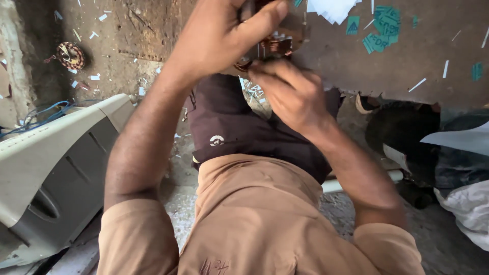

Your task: The person is assembling and winding copper coils onto metal stator cores at a workbench.

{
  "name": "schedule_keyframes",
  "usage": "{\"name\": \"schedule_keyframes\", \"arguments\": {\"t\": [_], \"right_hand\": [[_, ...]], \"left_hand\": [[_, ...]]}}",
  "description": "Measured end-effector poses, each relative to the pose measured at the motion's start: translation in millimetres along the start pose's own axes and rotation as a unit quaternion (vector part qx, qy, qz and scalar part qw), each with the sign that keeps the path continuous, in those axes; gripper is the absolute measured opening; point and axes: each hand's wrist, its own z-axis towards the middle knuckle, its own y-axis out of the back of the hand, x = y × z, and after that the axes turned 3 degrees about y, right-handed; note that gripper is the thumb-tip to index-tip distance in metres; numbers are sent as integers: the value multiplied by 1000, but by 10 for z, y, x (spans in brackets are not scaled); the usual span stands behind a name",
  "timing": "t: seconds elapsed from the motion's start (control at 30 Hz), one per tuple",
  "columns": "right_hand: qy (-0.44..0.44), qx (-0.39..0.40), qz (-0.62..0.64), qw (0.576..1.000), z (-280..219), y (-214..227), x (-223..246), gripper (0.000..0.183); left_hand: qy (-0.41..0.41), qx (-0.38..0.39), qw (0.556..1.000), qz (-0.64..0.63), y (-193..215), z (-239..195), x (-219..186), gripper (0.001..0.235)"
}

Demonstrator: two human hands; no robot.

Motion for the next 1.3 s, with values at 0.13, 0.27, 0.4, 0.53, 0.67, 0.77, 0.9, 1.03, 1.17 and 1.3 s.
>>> {"name": "schedule_keyframes", "arguments": {"t": [0.13, 0.27, 0.4, 0.53, 0.67, 0.77, 0.9, 1.03, 1.17, 1.3], "right_hand": [[-69, -78, 66, 992, -164, 303, 8, 20], [-258, -106, 174, 944, -23, 520, -7, 25], [-188, 46, 178, 965, -123, 400, -77, 25], [-192, 55, 139, 970, -218, 107, 50, 29], [-242, -66, 143, 957, -267, -207, 239, 30], [-252, -75, 173, 949, -326, -182, 384, 21], [-201, -51, 92, 974, -434, 53, 286, 17], [-104, -21, 4, 994, -238, 193, 138, 18], [4, 33, -105, 994, -96, 123, -149, 20], [67, 23, -120, 990, -33, 63, -250, 22]], "left_hand": [[0, -1, 999, 45, 81, -105, 18, 25], [80, 58, 993, -61, 71, -7, -144, 38], [-27, 116, 989, -90, 14, 72, 249, 38], [-49, -58, 997, 6, -232, -263, 201, 37], [18, -272, 962, -4, -574, -594, 129, 58], [67, -275, 958, -50, -690, -603, 192, 59], [34, -216, 972, -87, -575, -409, 190, 47], [-28, -174, 982, -71, -433, -214, 177, 31], [-37, -132, 991, 5, -383, -62, 213, 27], [-53, -118, 992, 7, -360, 32, 167, 29]]}}
